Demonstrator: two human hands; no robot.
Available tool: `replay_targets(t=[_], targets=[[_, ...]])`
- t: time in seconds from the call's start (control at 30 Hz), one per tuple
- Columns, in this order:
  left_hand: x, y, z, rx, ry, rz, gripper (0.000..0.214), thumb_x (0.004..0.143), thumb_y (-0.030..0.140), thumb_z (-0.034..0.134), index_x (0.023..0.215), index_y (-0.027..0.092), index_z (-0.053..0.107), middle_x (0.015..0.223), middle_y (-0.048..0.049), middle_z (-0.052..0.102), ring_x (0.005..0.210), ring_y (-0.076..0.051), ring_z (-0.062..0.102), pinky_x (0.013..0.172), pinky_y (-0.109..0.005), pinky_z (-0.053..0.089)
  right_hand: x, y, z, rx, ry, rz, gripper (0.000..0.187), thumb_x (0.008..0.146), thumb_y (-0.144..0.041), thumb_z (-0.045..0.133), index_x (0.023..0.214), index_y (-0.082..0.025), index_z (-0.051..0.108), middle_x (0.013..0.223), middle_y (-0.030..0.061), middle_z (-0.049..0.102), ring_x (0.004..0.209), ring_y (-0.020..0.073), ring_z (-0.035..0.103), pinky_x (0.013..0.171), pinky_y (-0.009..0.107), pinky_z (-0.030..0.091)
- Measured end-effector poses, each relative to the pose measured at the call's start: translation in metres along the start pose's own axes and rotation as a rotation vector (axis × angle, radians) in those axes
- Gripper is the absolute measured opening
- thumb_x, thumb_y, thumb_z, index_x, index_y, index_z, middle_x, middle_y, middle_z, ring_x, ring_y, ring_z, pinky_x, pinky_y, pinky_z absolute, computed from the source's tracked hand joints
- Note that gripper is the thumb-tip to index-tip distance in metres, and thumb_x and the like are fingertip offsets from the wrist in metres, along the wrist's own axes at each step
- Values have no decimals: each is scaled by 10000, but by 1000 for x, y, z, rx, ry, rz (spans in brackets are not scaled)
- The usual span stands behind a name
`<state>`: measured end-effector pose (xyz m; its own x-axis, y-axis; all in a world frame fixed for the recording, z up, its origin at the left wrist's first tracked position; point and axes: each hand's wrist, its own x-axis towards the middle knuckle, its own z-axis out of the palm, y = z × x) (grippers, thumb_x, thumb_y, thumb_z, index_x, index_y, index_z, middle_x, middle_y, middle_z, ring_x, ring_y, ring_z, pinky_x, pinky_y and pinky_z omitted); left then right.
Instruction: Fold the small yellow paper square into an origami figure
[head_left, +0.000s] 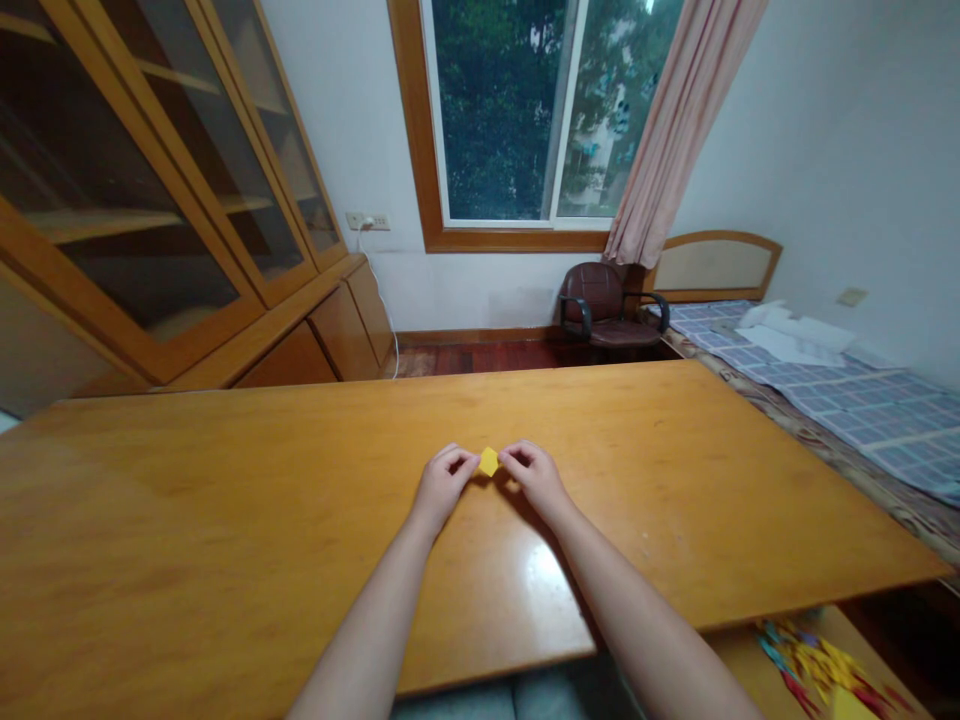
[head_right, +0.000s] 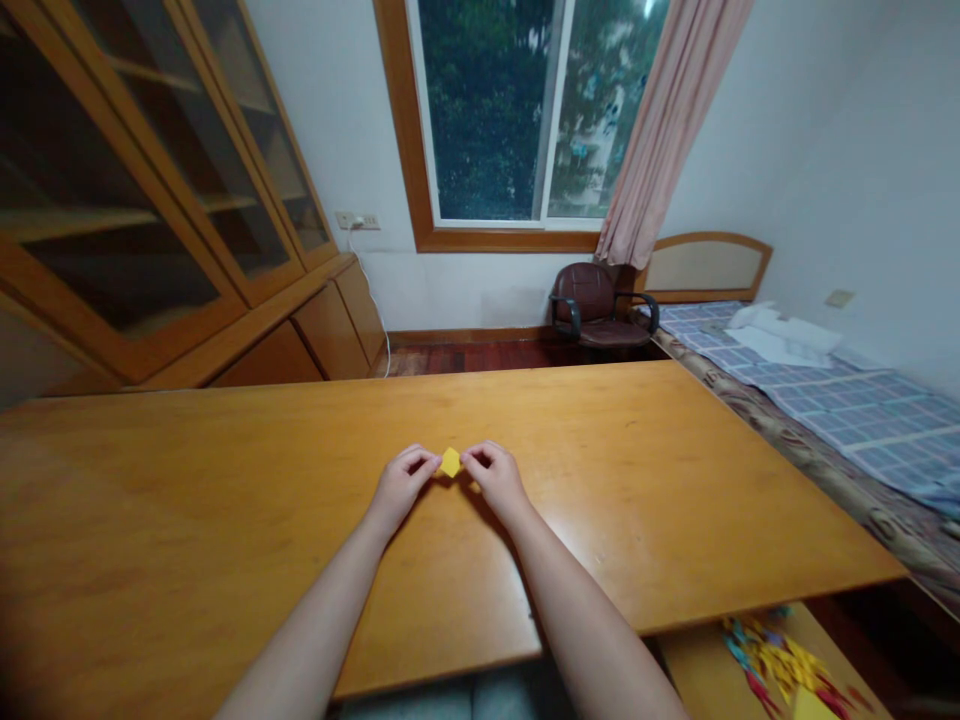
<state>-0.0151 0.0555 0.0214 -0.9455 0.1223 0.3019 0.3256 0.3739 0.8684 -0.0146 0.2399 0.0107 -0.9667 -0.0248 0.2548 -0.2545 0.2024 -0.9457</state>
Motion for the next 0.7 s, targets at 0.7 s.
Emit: replay_targets(t=[0.7], targets=[[-1, 4, 2, 12, 9, 23, 234, 859, 367, 567, 725, 194, 648, 748, -16, 579, 733, -165, 557, 691, -269, 425, -2, -5, -2, -45, -24, -11, 210, 842, -341, 614, 738, -173, 683, 719, 24, 643, 702, 164, 589, 691, 276, 446]])
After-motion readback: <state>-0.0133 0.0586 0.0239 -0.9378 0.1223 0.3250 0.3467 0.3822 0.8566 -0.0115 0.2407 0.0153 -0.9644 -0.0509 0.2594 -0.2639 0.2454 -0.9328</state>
